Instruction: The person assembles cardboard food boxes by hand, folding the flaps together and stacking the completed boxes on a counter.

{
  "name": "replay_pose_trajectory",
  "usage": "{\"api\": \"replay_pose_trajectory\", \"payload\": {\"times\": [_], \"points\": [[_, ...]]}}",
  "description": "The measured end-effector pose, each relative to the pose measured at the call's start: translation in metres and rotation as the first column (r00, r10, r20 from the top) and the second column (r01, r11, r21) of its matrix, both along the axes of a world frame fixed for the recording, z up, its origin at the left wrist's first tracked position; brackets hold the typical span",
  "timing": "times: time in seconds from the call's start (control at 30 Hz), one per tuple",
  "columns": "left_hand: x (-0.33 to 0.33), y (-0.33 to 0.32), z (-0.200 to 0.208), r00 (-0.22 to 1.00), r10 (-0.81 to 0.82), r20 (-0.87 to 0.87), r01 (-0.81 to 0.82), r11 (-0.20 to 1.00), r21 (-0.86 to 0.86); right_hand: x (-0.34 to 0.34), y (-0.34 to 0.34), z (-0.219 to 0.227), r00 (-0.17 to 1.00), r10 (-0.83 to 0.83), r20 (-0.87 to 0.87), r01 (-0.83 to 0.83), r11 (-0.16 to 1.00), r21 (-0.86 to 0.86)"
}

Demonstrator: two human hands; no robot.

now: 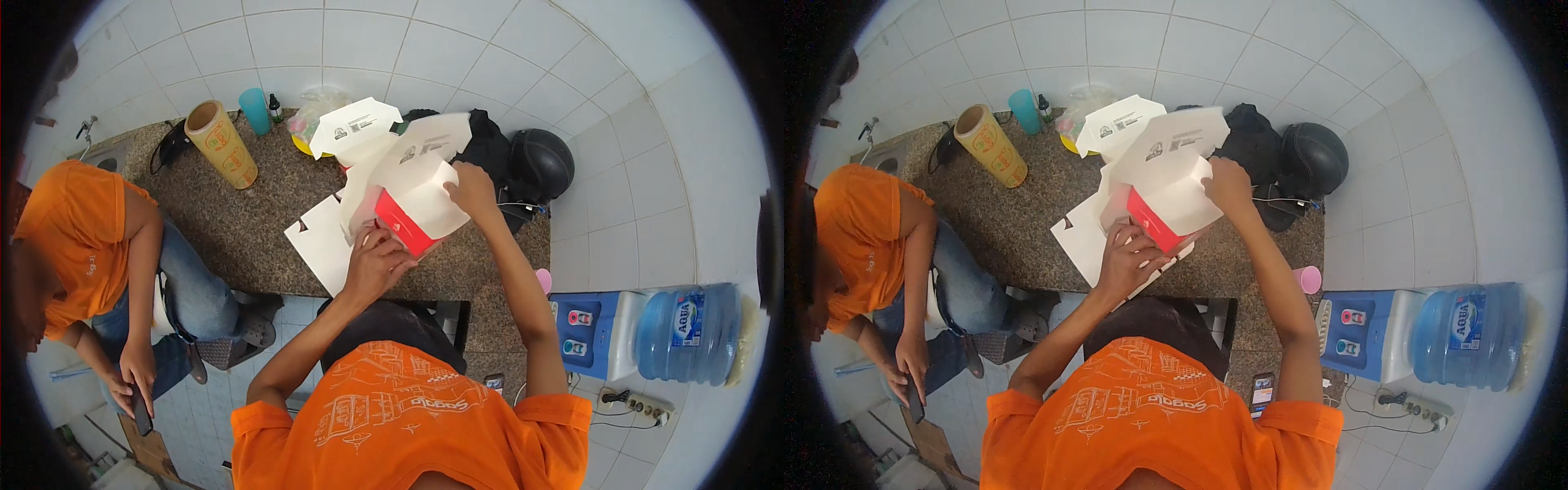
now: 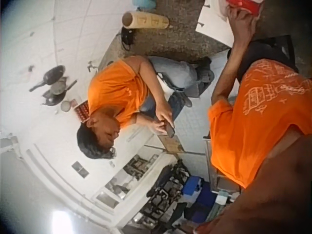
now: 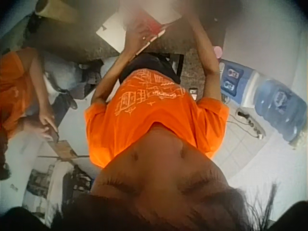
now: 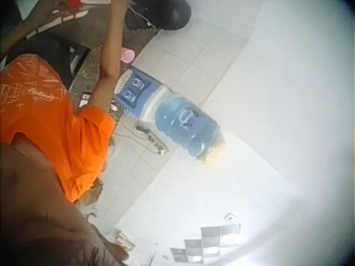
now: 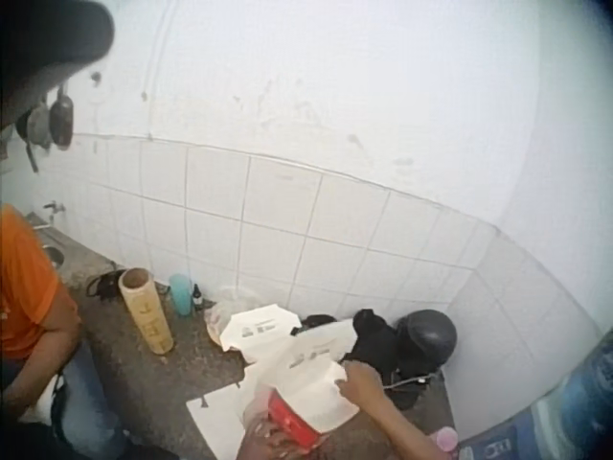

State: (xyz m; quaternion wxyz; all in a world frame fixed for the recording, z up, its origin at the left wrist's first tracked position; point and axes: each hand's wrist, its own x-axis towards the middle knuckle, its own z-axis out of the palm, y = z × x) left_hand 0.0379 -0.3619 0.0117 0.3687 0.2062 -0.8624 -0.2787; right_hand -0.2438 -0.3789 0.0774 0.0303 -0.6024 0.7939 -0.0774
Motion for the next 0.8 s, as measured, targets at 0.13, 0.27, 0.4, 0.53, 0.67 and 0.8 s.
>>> {"api": "replay_pose_trajectory", "payload": {"times": [0.13,0.27,0.4,0.53,0.67,0.8], "points": [[-0.004,0.004,0.005,0.994,0.065,-0.088,-0.064,0.998,0.013,-0.011,0.003,-0.018,0.997,-0.081,-0.005,0.08,0.996,-0.034],[-0.006,-0.001,0.009,0.994,0.063,-0.087,-0.064,0.998,-0.017,-0.006,0.005,-0.027,0.995,-0.103,0.018,0.104,0.988,-0.113],[-0.004,0.0,0.005,0.996,0.064,-0.067,-0.071,0.992,-0.103,0.024,0.018,0.011,0.99,0.117,-0.073,-0.138,0.857,-0.496],[-0.013,0.009,-0.03,0.978,0.123,-0.169,-0.155,0.97,-0.187,0.076,0.076,0.026,0.759,0.467,0.454,-0.322,0.875,-0.362],[-0.012,0.013,-0.021,0.967,0.212,-0.142,-0.234,0.959,-0.158,0.1,0.114,-0.001,0.872,0.398,0.284,-0.385,0.917,-0.103],[0.005,-0.001,-0.005,0.948,0.319,-0.001,-0.319,0.948,0.003,0.116,0.099,0.022,0.918,0.286,0.274,-0.294,0.956,-0.013]]}}
